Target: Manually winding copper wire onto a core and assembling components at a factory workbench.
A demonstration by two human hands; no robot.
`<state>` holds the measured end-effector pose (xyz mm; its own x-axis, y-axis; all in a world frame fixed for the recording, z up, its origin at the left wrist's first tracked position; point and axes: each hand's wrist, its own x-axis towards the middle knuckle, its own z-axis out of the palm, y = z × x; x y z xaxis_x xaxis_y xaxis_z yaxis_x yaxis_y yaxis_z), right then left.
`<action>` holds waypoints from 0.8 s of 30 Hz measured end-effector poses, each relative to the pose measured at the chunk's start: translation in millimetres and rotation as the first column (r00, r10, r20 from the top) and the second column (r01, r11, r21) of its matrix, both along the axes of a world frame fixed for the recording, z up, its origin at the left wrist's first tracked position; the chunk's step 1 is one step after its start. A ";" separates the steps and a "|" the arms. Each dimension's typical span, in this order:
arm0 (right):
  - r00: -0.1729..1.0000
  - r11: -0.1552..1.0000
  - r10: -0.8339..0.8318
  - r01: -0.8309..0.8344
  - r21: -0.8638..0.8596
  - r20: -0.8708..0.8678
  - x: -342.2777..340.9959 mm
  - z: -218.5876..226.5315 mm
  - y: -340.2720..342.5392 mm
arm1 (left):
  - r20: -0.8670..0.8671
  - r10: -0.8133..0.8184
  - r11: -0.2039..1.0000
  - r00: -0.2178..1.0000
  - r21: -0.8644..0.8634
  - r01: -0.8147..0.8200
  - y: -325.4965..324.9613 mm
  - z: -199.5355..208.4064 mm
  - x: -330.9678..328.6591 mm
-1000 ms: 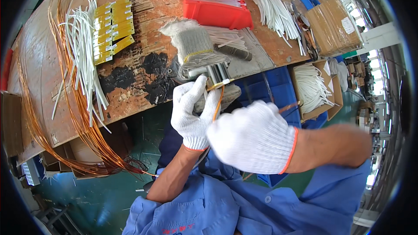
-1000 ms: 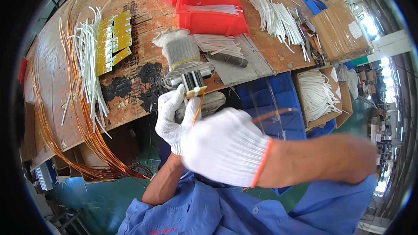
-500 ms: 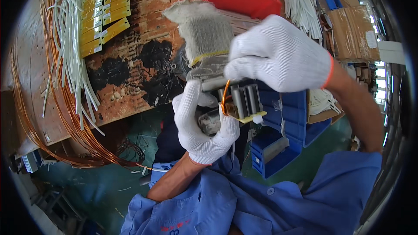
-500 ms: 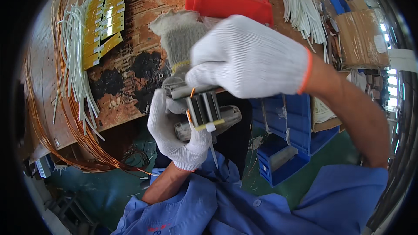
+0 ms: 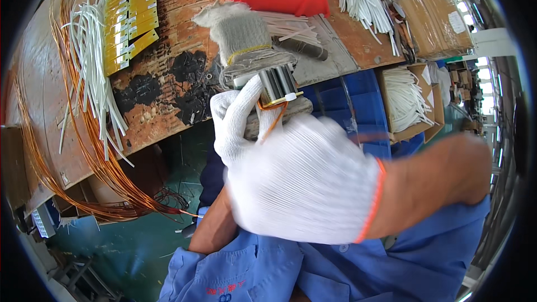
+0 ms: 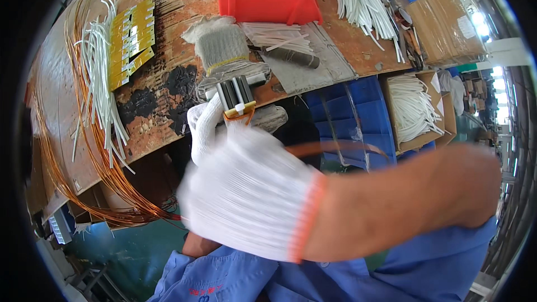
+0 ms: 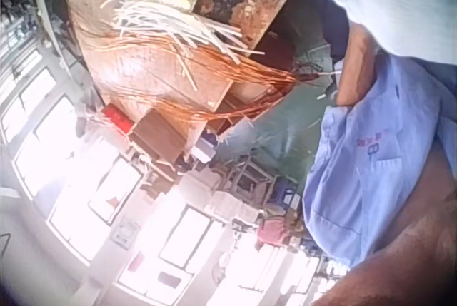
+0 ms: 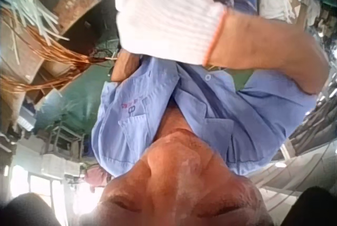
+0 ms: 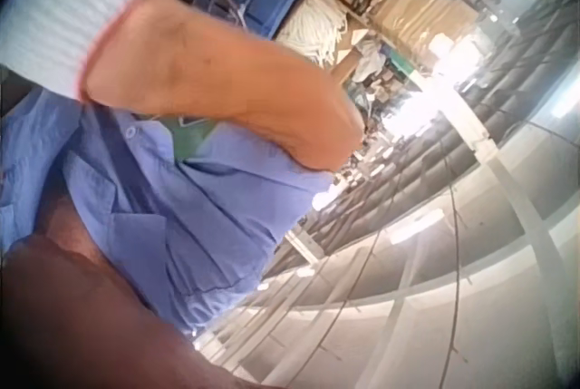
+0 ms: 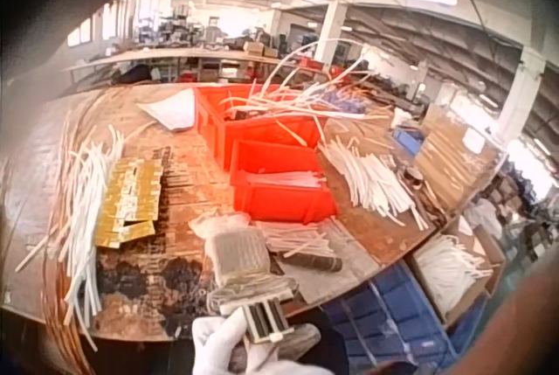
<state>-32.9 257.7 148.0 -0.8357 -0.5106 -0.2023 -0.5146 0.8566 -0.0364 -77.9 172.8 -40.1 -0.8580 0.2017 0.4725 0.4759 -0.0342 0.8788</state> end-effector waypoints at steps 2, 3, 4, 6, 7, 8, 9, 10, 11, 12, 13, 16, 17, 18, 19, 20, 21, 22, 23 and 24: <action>0.993 1.000 0.008 -0.008 -0.006 0.121 -51.2 12.5 5.9 | 0.109 -0.010 0.997 0.994 0.073 0.002 12.4 7.7 18.6; 0.978 1.000 -0.022 0.021 0.007 0.207 -80.2 11.7 16.8 | 0.175 -0.021 0.995 0.984 0.095 0.005 20.6 4.5 26.8; 0.986 0.995 0.099 -0.100 0.003 0.131 -103.0 2.4 43.5 | 0.229 0.002 0.993 0.973 0.116 -0.029 19.7 8.3 29.1; 0.884 0.904 0.423 -0.426 0.029 -0.201 -107.6 -35.3 120.0 | 0.118 -0.039 0.986 0.992 0.164 0.019 30.1 7.2 30.5; 0.988 0.964 0.152 -0.143 -0.223 0.024 -128.4 -40.0 116.4 | 0.048 0.110 0.986 0.993 0.117 -0.115 19.8 -1.3 9.3; 0.921 0.912 -0.191 0.295 -0.286 0.339 -110.3 -26.0 121.4 | -0.005 0.118 0.987 0.993 0.110 -0.117 13.5 0.0 2.7; 0.884 0.805 -0.286 0.431 -0.408 0.369 -75.4 -28.7 131.6 | -0.062 0.102 0.990 0.993 0.106 -0.095 10.9 1.8 -0.5; 0.831 0.658 -0.376 0.550 -0.514 0.409 -36.3 -38.9 137.9 | -0.080 0.073 0.996 0.994 0.064 -0.068 9.2 3.0 1.4; 0.947 0.857 -0.301 0.321 -0.403 0.112 2.0 -40.9 134.6 | -0.096 0.033 0.999 0.995 0.027 -0.030 8.7 5.7 3.9; 0.978 0.977 -0.136 0.105 -0.187 -0.160 36.1 -37.1 122.2 | -0.093 0.013 0.999 0.996 0.041 -0.009 11.8 6.9 7.2; 0.965 0.964 -0.234 0.215 -0.155 -0.116 58.5 -32.4 98.8 | -0.097 0.008 0.999 0.995 0.047 -0.004 13.8 6.9 7.4; 0.938 0.938 -0.345 0.344 0.040 0.024 57.8 -3.6 27.2 | -0.119 0.007 0.999 0.993 0.038 -0.002 14.2 7.2 4.0; 0.960 0.961 -0.264 0.270 0.065 -0.091 40.0 -2.9 12.2 | -0.081 0.001 1.000 0.997 0.027 0.001 11.1 7.8 3.2; 0.982 0.980 -0.161 0.171 0.102 -0.097 15.2 0.6 0.5 | 0.052 -0.037 0.999 0.998 0.020 0.036 6.0 -1.1 7.2; 0.994 0.989 -0.050 0.063 0.132 -0.101 -11.1 3.9 -11.8 | 0.190 -0.061 0.998 0.980 0.013 0.059 0.2 -9.8 10.2; 0.994 0.988 0.091 -0.084 0.127 -0.054 -43.1 5.6 -4.5 | 0.308 -0.045 0.999 0.950 0.002 0.047 -10.1 -17.1 13.2; 0.998 0.985 0.045 -0.050 0.166 0.033 -45.8 11.8 19.9 | 0.272 -0.179 0.983 0.946 0.005 0.185 4.4 -27.0 28.2; 0.994 0.984 0.098 -0.105 0.142 0.050 -66.7 10.5 57.9 | 0.112 -0.108 0.994 0.988 -0.001 0.108 14.8 -8.9 26.6; 0.988 0.983 0.131 -0.140 0.117 0.078 -78.8 2.3 96.5 | -0.034 -0.032 0.999 0.999 0.004 0.032 28.5 3.7 26.6; 0.948 0.949 0.310 -0.313 0.037 0.075 -116.0 -19.9 102.0 | -0.030 0.048 0.998 0.998 0.041 -0.046 21.9 2.0 13.1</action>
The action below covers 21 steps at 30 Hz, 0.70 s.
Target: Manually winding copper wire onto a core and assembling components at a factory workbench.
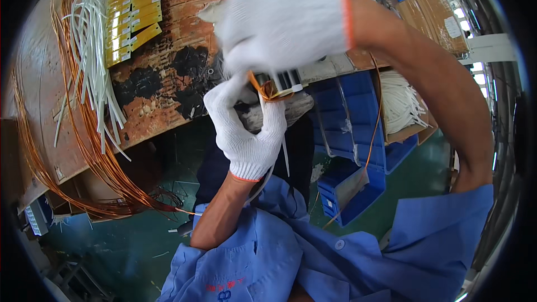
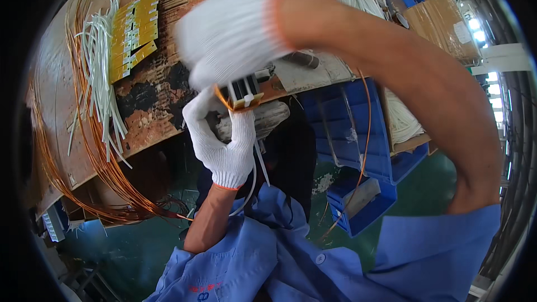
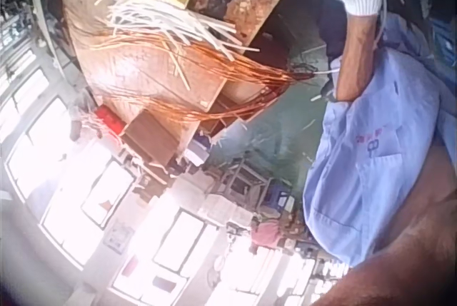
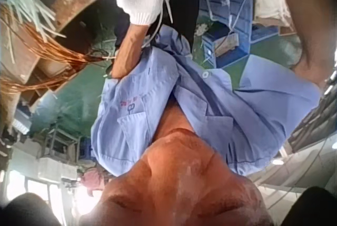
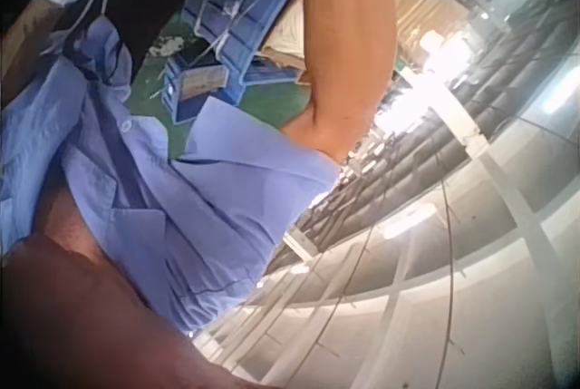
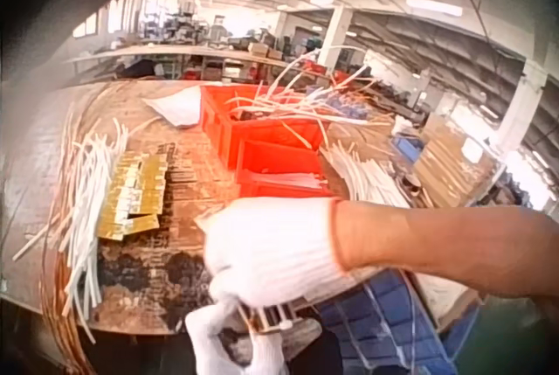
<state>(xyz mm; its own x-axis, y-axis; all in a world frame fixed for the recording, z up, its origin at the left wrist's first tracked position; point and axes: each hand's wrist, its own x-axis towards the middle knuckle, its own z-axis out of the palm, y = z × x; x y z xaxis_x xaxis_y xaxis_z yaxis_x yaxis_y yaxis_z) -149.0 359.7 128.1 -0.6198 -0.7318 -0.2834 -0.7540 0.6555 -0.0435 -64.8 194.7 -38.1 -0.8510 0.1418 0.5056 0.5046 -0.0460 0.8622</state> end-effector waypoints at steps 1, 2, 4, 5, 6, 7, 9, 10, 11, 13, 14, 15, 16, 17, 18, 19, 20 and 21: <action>0.954 0.956 -0.250 0.270 -0.112 0.163 -0.1 -3.0 4.1 | 0.049 0.020 0.999 0.999 0.044 -0.023 -5.7 -3.0 -5.9; 0.808 0.818 -0.484 0.554 -0.154 0.337 18.4 1.7 18.7 | 0.027 0.037 0.998 0.999 0.045 -0.038 -8.8 -0.2 -7.2; 0.567 0.404 -0.628 0.823 -0.399 0.532 80.8 -4.7 15.5 | -0.083 0.072 0.997 0.994 -0.015 -0.074 -10.7 8.2 -9.5; 0.630 0.438 -0.685 0.758 -0.484 0.366 106.2 -10.0 9.1 | -0.174 0.083 0.993 0.981 -0.073 -0.096 -10.9 13.1 -8.4; 0.648 0.470 -0.738 0.692 -0.548 0.185 131.3 -11.5 1.2 | -0.092 0.024 0.998 0.995 -0.059 -0.030 -9.2 11.4 -1.9; 0.607 0.416 -0.779 0.687 -0.597 0.155 141.2 -16.7 -10.7 | -0.140 0.018 0.997 0.990 -0.071 -0.028 -10.0 14.1 -3.7; 0.615 0.470 -0.780 0.699 -0.540 0.117 136.2 -12.1 -15.2 | -0.153 -0.114 0.993 0.982 -0.035 0.110 -18.5 15.9 -10.1; 0.637 0.509 -0.765 0.688 -0.518 0.094 130.9 -13.3 -11.9 | -0.133 -0.137 0.991 0.982 -0.017 0.136 -20.6 14.4 -11.6; 0.657 0.544 -0.751 0.676 -0.497 0.072 126.8 -14.7 -9.3 | -0.094 -0.154 0.986 0.983 0.053 0.160 -20.0 9.9 -14.0; 0.710 0.610 -0.704 0.632 -0.479 0.040 118.4 -16.8 -1.8 | -0.016 -0.131 0.988 0.991 0.080 0.132 -14.5 9.0 -15.5; 0.743 0.641 -0.668 0.599 -0.480 0.034 114.6 -18.9 2.8 | -0.005 -0.143 0.985 0.990 0.101 0.143 -12.8 8.6 -16.2; 0.774 0.699 -0.633 0.558 -0.447 -0.022 112.3 -23.5 7.5 | 0.005 -0.155 0.981 0.988 0.122 0.153 -11.7 7.6 -17.2; 0.781 0.707 -0.623 0.538 -0.460 -0.044 112.3 -24.5 8.4 | 0.009 -0.170 0.975 0.985 0.144 0.167 -11.5 9.1 -18.1; 0.787 0.713 -0.614 0.518 -0.472 -0.065 112.4 -25.3 8.0 | 0.012 -0.166 0.977 0.986 0.140 0.163 -11.0 11.5 -19.8; 0.790 0.719 -0.607 0.499 -0.484 -0.088 113.4 -25.8 6.7 | 0.034 -0.161 0.977 0.986 0.143 0.155 -10.8 12.0 -19.0; 0.767 0.717 -0.632 0.525 -0.459 -0.110 115.5 -23.2 3.6 | 0.048 -0.156 0.977 0.987 0.155 0.147 -9.4 12.9 -18.6; 0.742 0.712 -0.657 0.552 -0.434 -0.133 119.7 -20.4 -1.5 | 0.062 -0.154 0.976 0.986 0.166 0.142 -9.0 13.6 -18.0; 0.714 0.704 -0.682 0.581 -0.409 -0.158 125.8 -17.7 -7.0 | 0.032 -0.110 0.987 0.993 0.123 0.105 -10.5 14.1 -17.1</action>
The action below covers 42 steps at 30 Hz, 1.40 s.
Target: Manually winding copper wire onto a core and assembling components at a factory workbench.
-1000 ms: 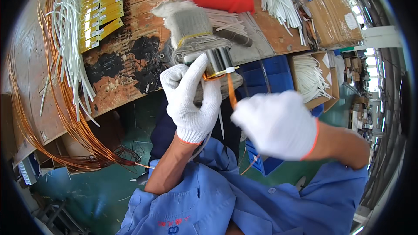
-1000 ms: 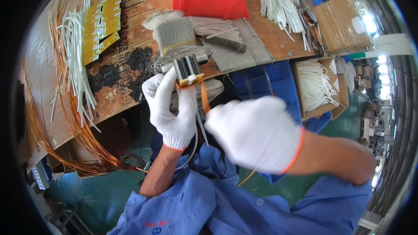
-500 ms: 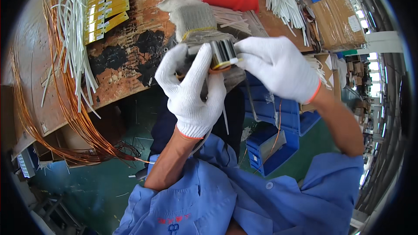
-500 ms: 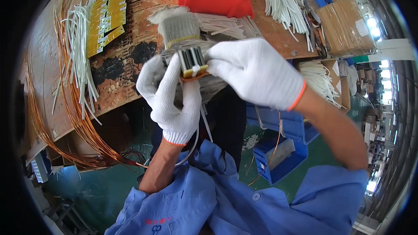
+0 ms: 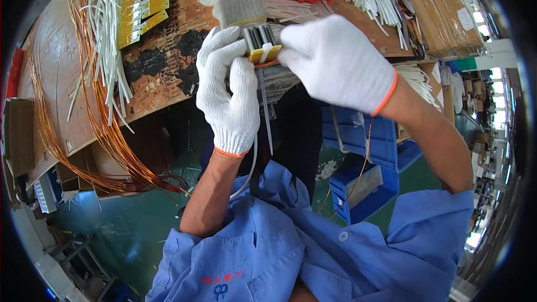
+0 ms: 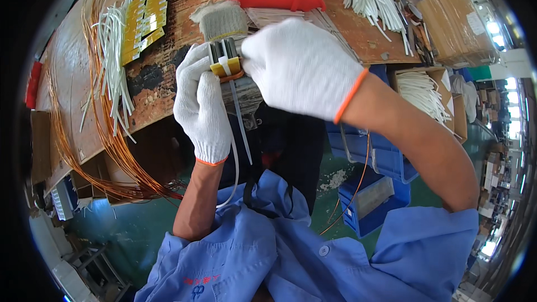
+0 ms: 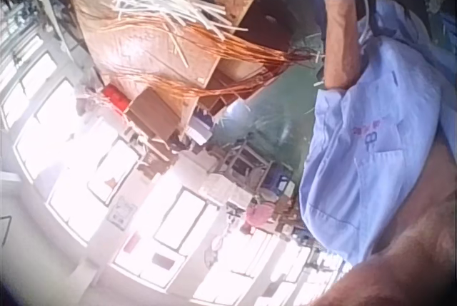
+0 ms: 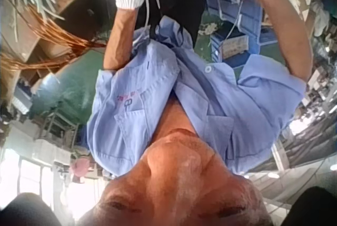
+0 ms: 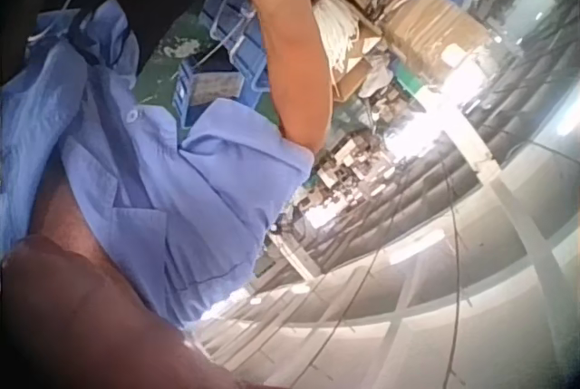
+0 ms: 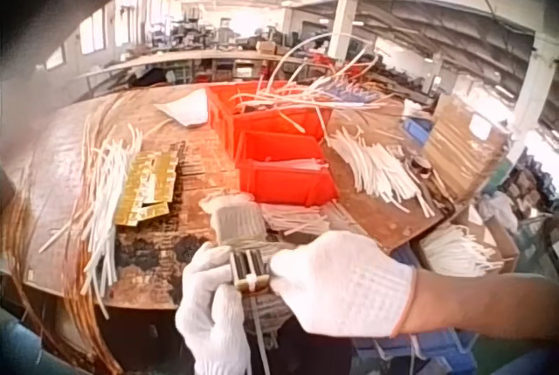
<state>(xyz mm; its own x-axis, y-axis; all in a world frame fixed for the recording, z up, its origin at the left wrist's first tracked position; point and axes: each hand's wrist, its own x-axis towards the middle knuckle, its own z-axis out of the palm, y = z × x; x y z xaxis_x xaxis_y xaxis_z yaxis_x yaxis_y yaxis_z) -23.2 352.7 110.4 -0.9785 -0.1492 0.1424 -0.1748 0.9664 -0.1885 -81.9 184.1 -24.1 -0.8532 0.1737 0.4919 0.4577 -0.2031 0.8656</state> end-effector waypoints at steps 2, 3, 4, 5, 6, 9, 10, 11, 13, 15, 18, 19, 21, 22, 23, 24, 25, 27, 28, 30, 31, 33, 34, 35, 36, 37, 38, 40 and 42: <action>0.997 0.965 0.036 -0.018 0.263 -0.063 33.3 7.4 -9.9 | -0.266 0.044 0.982 0.963 -0.166 -0.091 -5.1 2.5 1.0; 0.998 0.945 0.020 0.002 0.327 -0.064 51.4 15.0 -23.5 | -0.388 0.056 0.961 0.920 -0.230 -0.155 -5.9 3.3 1.1; 0.999 0.909 0.011 -0.026 0.416 0.038 65.2 24.7 -41.3 | -0.411 0.041 0.963 0.910 -0.228 -0.146 -4.1 10.7 8.2; 0.990 0.869 -0.006 -0.064 0.491 0.141 73.9 34.3 -58.3 | -0.421 0.036 0.948 0.906 -0.272 -0.164 -7.4 9.0 10.3; 0.990 0.832 0.071 -0.124 0.540 0.118 71.3 43.9 -73.1 | -0.429 0.059 0.948 0.901 -0.258 -0.185 -8.5 6.3 8.1; 0.961 0.847 0.268 -0.271 0.457 0.072 24.0 43.5 -94.4 | -0.390 0.147 0.956 0.909 -0.181 -0.232 1.2 -10.3 0.0; 0.956 0.852 0.279 -0.292 0.434 0.095 4.8 48.8 -98.5 | -0.320 0.133 0.966 0.938 -0.169 -0.194 6.4 -8.1 5.3; 0.950 0.858 0.289 -0.311 0.409 0.117 -16.4 57.3 -97.0 | -0.253 0.062 0.971 0.965 -0.208 -0.117 7.1 -10.0 12.2; 0.820 0.817 0.470 -0.544 0.191 0.326 -75.6 58.4 -54.6 | -0.128 0.023 0.972 0.991 -0.227 -0.052 5.3 -6.5 14.7; 0.657 0.606 0.748 -0.732 0.311 0.090 -132.6 20.5 -3.8 | -0.117 0.099 0.979 0.988 -0.165 -0.117 1.4 6.9 6.1; 0.893 0.941 0.193 -0.052 -0.334 0.406 -83.0 24.0 26.1 | -0.143 0.107 0.985 0.984 -0.119 -0.124 -2.2 5.5 -0.9; 0.885 0.917 0.044 0.148 -0.370 0.463 -51.2 24.5 26.2 | -0.175 0.095 0.988 0.980 -0.108 -0.115 -1.5 1.9 -2.6; 0.952 0.952 0.248 -0.274 0.138 0.179 21.1 22.1 14.4 | -0.264 0.062 0.987 0.963 -0.127 -0.098 1.3 2.0 -4.0; 0.968 0.974 0.087 -0.132 0.185 0.234 49.1 29.0 -11.1 | -0.321 0.046 0.981 0.946 -0.164 -0.104 2.8 2.3 -4.7; 0.962 0.965 0.095 -0.152 0.214 0.254 58.5 35.9 -33.3 | -0.381 0.031 0.971 0.924 -0.207 -0.118 4.4 2.2 -4.9; 0.958 0.934 0.076 -0.166 0.316 0.278 67.0 38.7 -55.6 | -0.370 -0.001 0.983 0.929 -0.173 -0.067 4.9 7.3 -2.8; 0.952 0.897 0.181 -0.263 0.356 0.247 53.5 49.3 -78.2 | -0.363 0.021 0.980 0.931 -0.176 -0.091 4.1 10.4 -5.1; 0.924 0.858 0.276 -0.360 0.365 0.264 16.8 53.7 -104.1 | -0.295 0.109 0.975 0.949 -0.153 -0.159 4.1 -2.9 -5.5; 0.905 0.864 0.320 -0.400 0.305 0.280 -15.6 59.7 -106.3 | -0.256 0.112 0.972 0.960 -0.175 -0.160 -0.8 0.7 -6.4; 0.851 0.791 0.433 -0.517 0.328 0.298 -55.7 74.3 -77.1 | -0.132 -0.001 0.979 0.991 -0.201 -0.026 4.1 6.9 13.4; 0.733 0.637 0.648 -0.669 0.383 0.205 -89.6 63.8 -46.7 | -0.067 0.020 0.972 0.998 -0.232 -0.035 2.3 12.6 10.4; 0.660 0.628 0.750 -0.691 0.358 -0.043 -119.1 24.3 23.6 | -0.167 0.052 0.977 0.985 -0.194 -0.085 4.9 15.3 -1.4; 0.829 0.843 0.528 -0.537 0.000 0.187 -104.1 23.4 26.8 | -0.147 0.057 0.983 0.987 -0.163 -0.081 1.5 9.2 -6.2; 0.895 0.959 0.224 -0.131 -0.252 0.386 -78.7 26.1 34.6 | -0.122 0.028 0.993 0.992 -0.115 -0.042 3.0 4.5 -4.9; 0.862 0.951 0.027 0.134 -0.278 0.506 -51.2 29.7 27.1 | -0.166 0.047 0.989 0.985 -0.132 -0.070 1.6 2.1 -6.9; 0.920 0.941 0.333 -0.339 -0.007 0.206 -13.5 14.5 39.8 | -0.207 0.047 0.987 0.977 -0.139 -0.076 3.6 1.8 -6.9; 0.951 0.954 0.240 -0.268 0.132 0.195 21.8 29.2 14.8 | -0.245 0.043 0.986 0.968 -0.145 -0.081 4.1 2.8 -7.1; 0.968 0.989 0.022 -0.058 0.137 0.249 66.8 38.8 -31.7 | -0.337 0.053 0.982 0.940 -0.152 -0.109 7.6 6.0 -6.9; 0.956 0.927 0.137 -0.216 0.305 0.260 67.3 51.3 -77.4 | -0.392 0.049 0.969 0.919 -0.203 -0.138 5.1 12.9 -7.6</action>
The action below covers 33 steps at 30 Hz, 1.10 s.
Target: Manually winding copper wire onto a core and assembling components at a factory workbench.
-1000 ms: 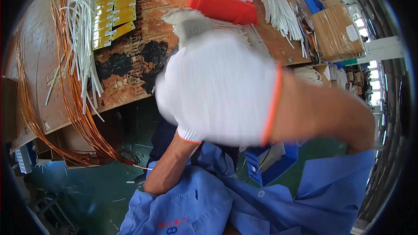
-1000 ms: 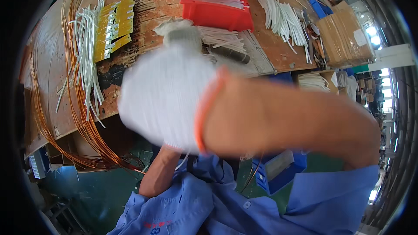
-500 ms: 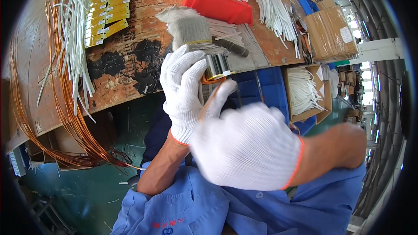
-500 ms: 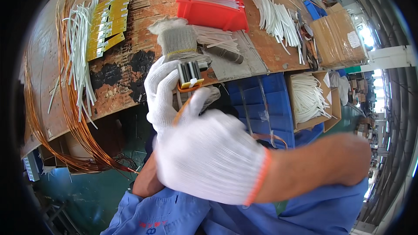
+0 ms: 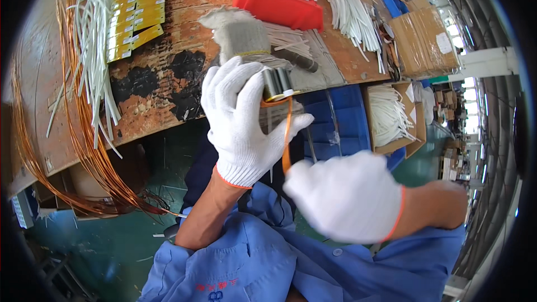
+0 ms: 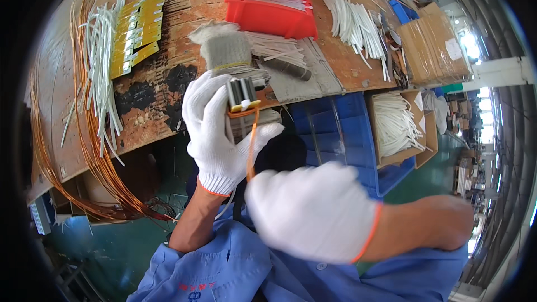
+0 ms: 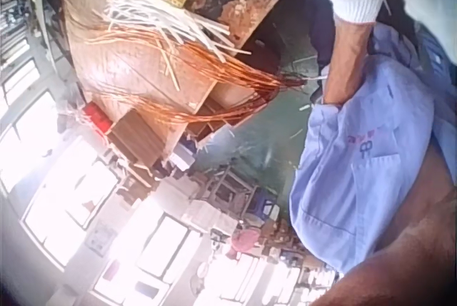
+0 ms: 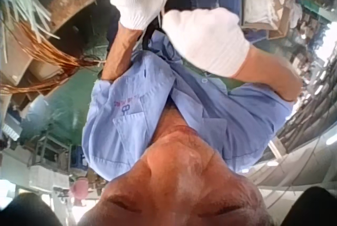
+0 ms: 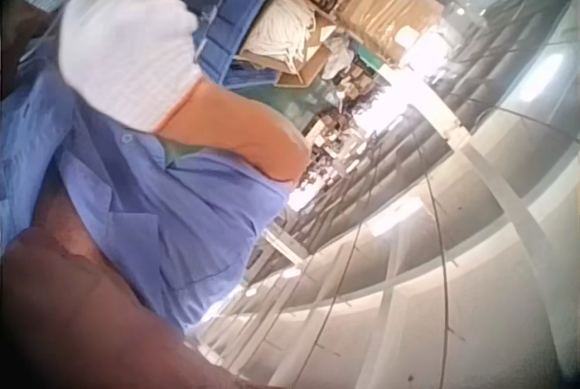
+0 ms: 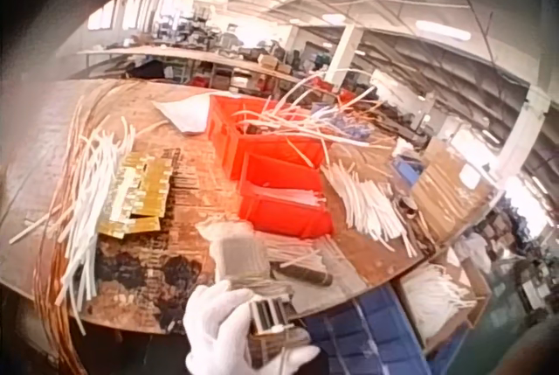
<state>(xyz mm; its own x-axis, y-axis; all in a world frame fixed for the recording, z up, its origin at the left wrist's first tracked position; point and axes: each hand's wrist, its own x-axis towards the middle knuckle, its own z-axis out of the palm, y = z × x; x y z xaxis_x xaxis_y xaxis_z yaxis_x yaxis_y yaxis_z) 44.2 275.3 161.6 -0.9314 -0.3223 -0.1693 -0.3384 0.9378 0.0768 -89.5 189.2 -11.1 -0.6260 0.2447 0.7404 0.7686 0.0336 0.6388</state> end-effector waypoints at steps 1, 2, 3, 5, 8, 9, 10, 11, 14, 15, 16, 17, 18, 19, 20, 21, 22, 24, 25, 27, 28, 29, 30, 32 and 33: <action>0.998 0.997 0.039 -0.035 0.067 -0.054 -13.3 4.3 -19.9 | 0.051 0.011 1.000 0.999 0.011 -0.012 -2.6 1.6 0.1; 0.989 0.991 0.126 -0.122 0.046 -0.082 -47.3 2.3 -21.3 | 0.057 0.062 0.996 0.996 0.056 -0.065 -5.6 -9.3 -3.5; 0.983 0.987 0.158 -0.154 0.045 -0.093 -74.5 4.0 -23.0 | 0.131 0.053 0.998 0.990 0.033 -0.058 -6.9 -11.0 -1.3; 0.983 0.984 0.173 -0.169 0.061 -0.058 -110.7 13.4 -8.3 | 0.272 -0.054 0.999 0.961 0.017 0.052 3.0 -7.6 17.6; 0.749 0.786 0.608 -0.614 0.073 -0.263 -185.9 -16.7 73.2 | 0.297 -0.022 1.000 0.955 0.008 0.021 -3.7 4.3 9.3; 0.717 0.771 0.615 -0.635 0.057 -0.329 -190.2 -28.4 97.6 | 0.247 -0.028 0.999 0.969 0.044 0.018 -3.9 0.6 3.9; 0.855 0.867 0.474 -0.495 -0.056 -0.207 -176.3 -35.6 117.8 | 0.190 -0.030 0.997 0.981 0.077 0.015 -4.4 -3.0 -0.8; 0.933 0.849 -0.141 0.286 -0.445 0.332 -151.5 -18.0 106.7 | 0.202 -0.041 0.996 0.979 0.086 0.024 -7.5 -3.5 -2.7; 0.996 0.973 0.052 -0.068 -0.220 -0.078 -46.5 -23.8 92.9 | 0.120 -0.062 0.998 0.991 0.020 0.060 -4.7 -4.4 -2.7; 0.991 0.984 -0.106 0.093 -0.155 -0.079 -19.0 -18.8 65.1 | 0.084 -0.045 0.999 0.995 0.015 0.044 -3.2 -2.4 -1.5; 0.991 0.986 -0.123 0.117 -0.118 -0.046 -7.6 -10.4 42.7 | 0.045 -0.029 1.000 0.999 0.011 0.028 -1.5 -0.7 0.0; 0.997 0.997 -0.061 0.058 -0.058 -0.049 -8.5 -7.1 25.7 | 0.004 -0.016 1.000 1.000 0.003 0.016 1.7 0.0 0.2; 0.999 1.000 0.001 -0.001 0.002 -0.047 -11.0 -2.7 8.1 | -0.027 -0.025 0.999 0.999 -0.037 0.024 -1.1 4.2 0.0; 0.998 0.969 0.058 -0.060 0.239 0.013 -27.6 11.7 -13.9 | -0.032 0.015 0.997 0.999 -0.073 -0.017 -3.8 1.5 -0.6; 0.996 0.985 0.087 -0.084 0.153 -0.018 -48.2 9.1 -18.8 | -0.011 0.030 0.998 0.999 -0.051 -0.031 -3.3 -5.6 -1.6; 0.991 0.991 0.125 -0.122 0.061 -0.048 -70.0 4.5 -23.3 | 0.032 0.043 0.996 0.999 -0.082 -0.041 -5.8 -14.5 -2.1; 0.984 0.987 0.157 -0.159 -0.021 -0.079 -89.2 1.6 -29.6 | 0.073 0.051 0.993 0.996 -0.107 -0.043 -8.0 -22.0 -1.0; 0.978 0.980 0.198 -0.198 -0.007 0.063 -123.2 16.7 1.3 | 0.213 -0.092 0.969 0.973 -0.204 0.137 -2.2 -27.6 29.4; 0.961 0.969 0.248 -0.247 -0.027 0.121 -141.8 24.3 18.2 | 0.257 -0.121 0.971 0.959 -0.170 0.168 0.2 -14.2 31.5; 0.903 0.901 0.419 -0.401 -0.168 0.091 -196.9 -9.0 50.6 | 0.345 -0.047 0.997 0.938 -0.038 0.064 -6.5 9.1 7.5; 0.936 0.903 0.341 -0.302 -0.306 0.085 -197.5 -17.7 74.3 | 0.265 -0.017 1.000 0.964 -0.004 0.018 -5.3 5.0 7.6; 0.966 0.882 0.227 -0.149 -0.448 0.126 -191.4 -24.2 92.5 | 0.226 -0.021 1.000 0.974 0.007 0.020 -6.3 4.2 4.1; 0.943 0.850 0.018 0.160 -0.502 0.331 -178.4 -24.1 101.2 | 0.186 -0.027 1.000 0.982 0.019 0.024 -7.3 3.8 0.6; 0.911 0.647 -0.191 0.397 -0.651 0.365 -130.6 -28.2 116.4 | 0.118 -0.040 0.998 0.992 0.050 0.034 -3.8 0.9 -2.2; 0.794 0.579 -0.362 0.602 -0.550 0.488 -110.2 -19.9 113.0 | 0.132 -0.032 0.999 0.991 0.048 0.026 -2.8 -1.3 -1.8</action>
<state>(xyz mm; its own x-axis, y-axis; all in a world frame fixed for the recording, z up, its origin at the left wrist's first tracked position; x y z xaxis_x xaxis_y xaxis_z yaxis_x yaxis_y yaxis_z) -66.0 388.2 141.8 -0.9196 0.0274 -0.3918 0.2896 0.7214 -0.6291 -91.3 186.4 -12.5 -0.7125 0.2315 0.6624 0.6774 -0.0193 0.7354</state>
